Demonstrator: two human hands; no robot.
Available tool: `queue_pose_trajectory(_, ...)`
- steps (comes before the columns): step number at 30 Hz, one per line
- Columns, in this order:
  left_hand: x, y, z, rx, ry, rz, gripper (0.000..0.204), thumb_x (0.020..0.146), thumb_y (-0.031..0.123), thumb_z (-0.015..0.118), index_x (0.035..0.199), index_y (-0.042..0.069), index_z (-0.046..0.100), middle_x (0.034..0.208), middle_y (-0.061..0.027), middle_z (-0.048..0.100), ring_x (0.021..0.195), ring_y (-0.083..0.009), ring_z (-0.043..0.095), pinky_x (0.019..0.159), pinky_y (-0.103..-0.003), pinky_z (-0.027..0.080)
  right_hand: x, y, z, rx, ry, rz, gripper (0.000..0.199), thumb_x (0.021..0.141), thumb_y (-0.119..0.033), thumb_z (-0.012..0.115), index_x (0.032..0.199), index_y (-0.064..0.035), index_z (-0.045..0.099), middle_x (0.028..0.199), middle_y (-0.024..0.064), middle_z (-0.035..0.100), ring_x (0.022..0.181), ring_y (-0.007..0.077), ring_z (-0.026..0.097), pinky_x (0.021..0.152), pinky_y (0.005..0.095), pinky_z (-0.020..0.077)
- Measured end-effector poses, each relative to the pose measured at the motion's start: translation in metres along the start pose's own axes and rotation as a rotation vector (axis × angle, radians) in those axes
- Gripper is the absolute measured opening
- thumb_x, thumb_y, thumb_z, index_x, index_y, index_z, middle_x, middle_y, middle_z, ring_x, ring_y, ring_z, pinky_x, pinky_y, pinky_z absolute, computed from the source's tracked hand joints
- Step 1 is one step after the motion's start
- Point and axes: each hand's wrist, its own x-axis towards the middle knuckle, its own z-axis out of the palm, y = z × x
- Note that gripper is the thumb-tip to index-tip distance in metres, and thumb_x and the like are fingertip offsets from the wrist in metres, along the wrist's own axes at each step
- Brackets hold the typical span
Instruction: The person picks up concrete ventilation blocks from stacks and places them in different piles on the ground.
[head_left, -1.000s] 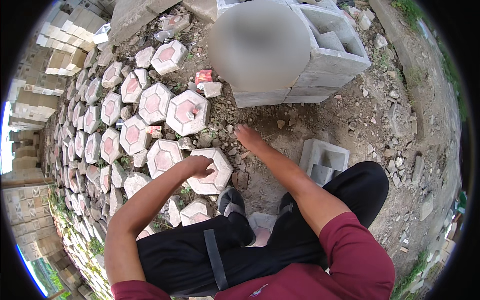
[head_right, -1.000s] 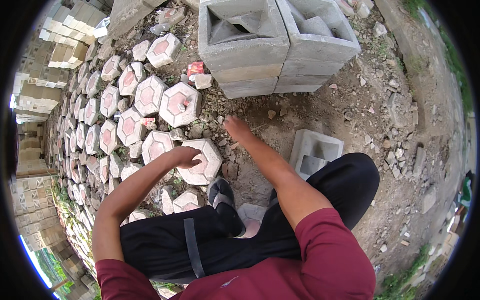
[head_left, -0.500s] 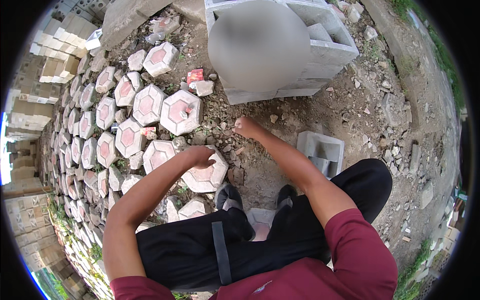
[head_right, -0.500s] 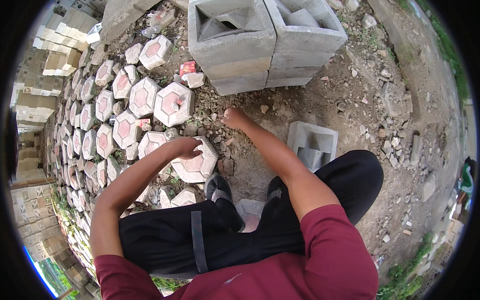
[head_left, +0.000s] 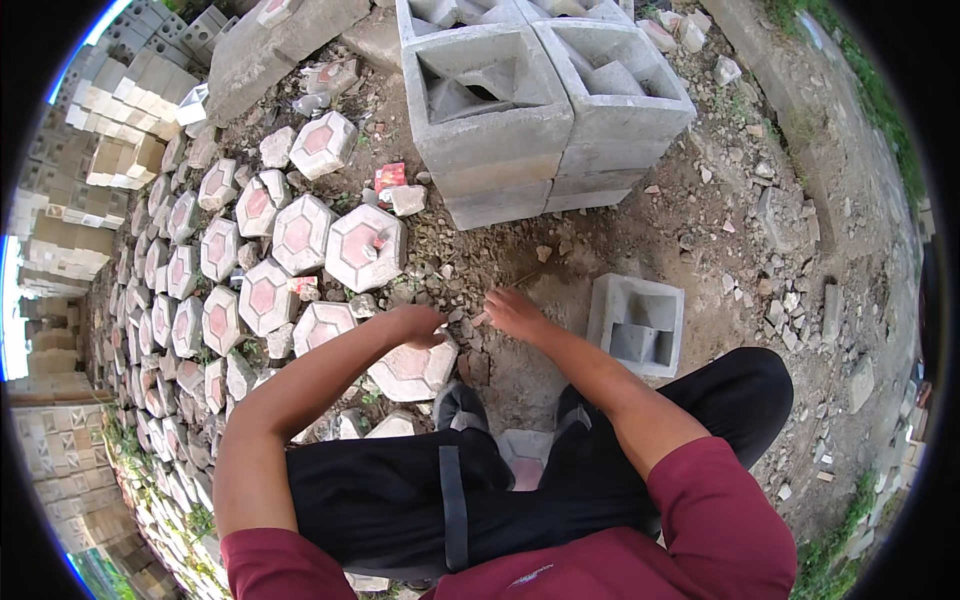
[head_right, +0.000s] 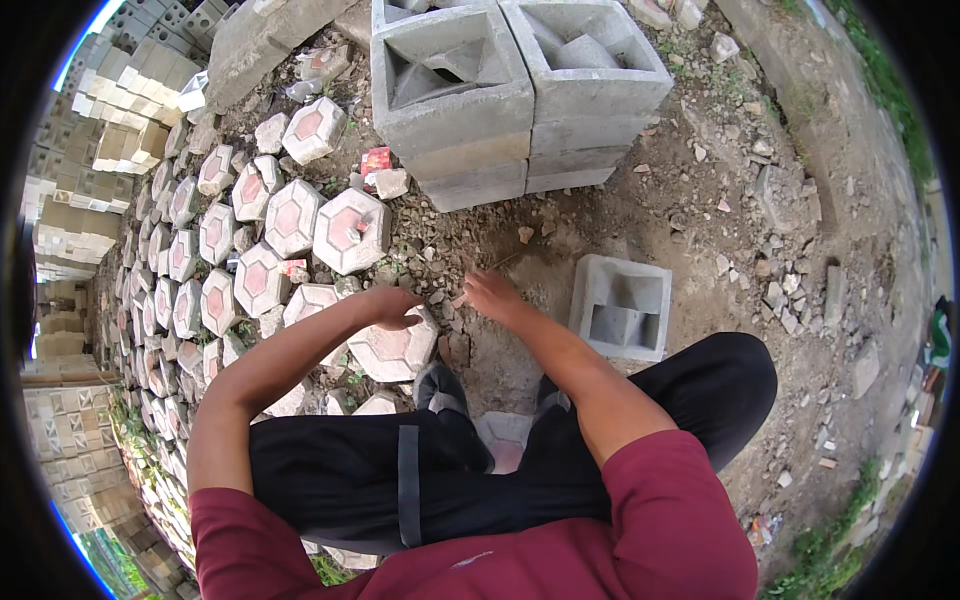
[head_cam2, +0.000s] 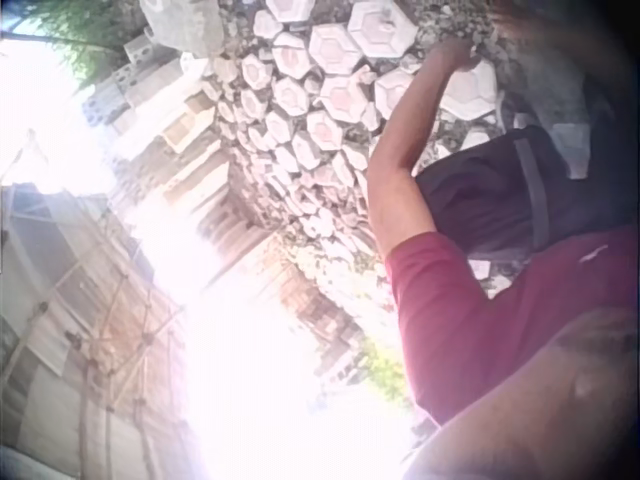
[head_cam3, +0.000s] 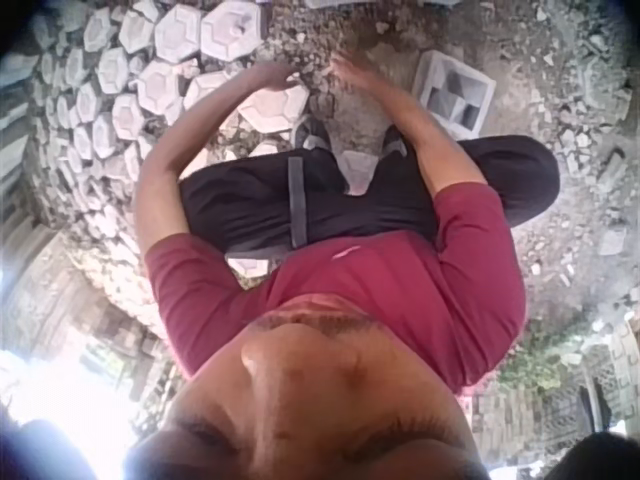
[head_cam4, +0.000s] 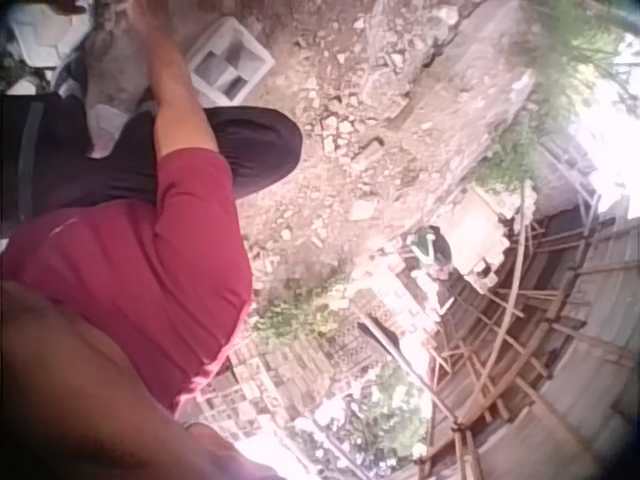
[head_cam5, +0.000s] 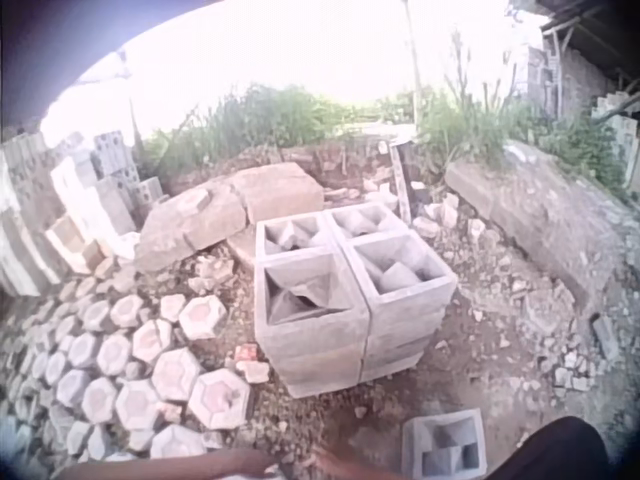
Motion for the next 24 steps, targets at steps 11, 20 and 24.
queue_pose_trajectory(11, 0.002, -0.010, 0.009, -0.003, 0.040, -0.013, 0.046, 0.090, 0.042, 0.047, 0.119, 0.007, 0.052, 0.104, -0.0207, 0.062, 0.097, -0.0388, 0.059, 0.085, -0.047, 0.046, -0.003, -0.001, -0.001, -0.045, -0.040, 0.064, 0.019, 0.082, -0.015, 0.054, 0.093, -0.0012, 0.060, 0.107, 0.0114, 0.052, 0.108, 0.0265, 0.049, 0.091, 0.0395, 0.0398)
queue_pose_trajectory(20, -0.001, -0.009, 0.022, -0.007, -0.059, -0.029, 0.051, 0.090, 0.042, 0.047, 0.128, 0.007, 0.048, 0.114, -0.0187, 0.060, 0.106, -0.0361, 0.057, 0.090, -0.045, 0.045, -0.005, -0.007, -0.006, 0.100, 0.032, 0.168, 0.024, 0.075, -0.012, 0.063, 0.095, -0.0021, 0.054, 0.097, 0.0133, 0.056, 0.099, 0.0304, 0.054, 0.089, 0.0412, 0.0416)
queue_pose_trajectory(24, -0.001, -0.010, 0.015, -0.005, -0.036, -0.065, 0.048, 0.090, 0.043, 0.047, 0.122, 0.007, 0.052, 0.111, -0.0184, 0.061, 0.104, -0.0364, 0.057, 0.089, -0.045, 0.045, 0.002, -0.005, -0.011, 0.138, -0.078, 0.207, 0.031, 0.075, -0.018, 0.066, 0.098, 0.0001, 0.057, 0.098, 0.0163, 0.058, 0.098, 0.0326, 0.056, 0.084, 0.0430, 0.0450)
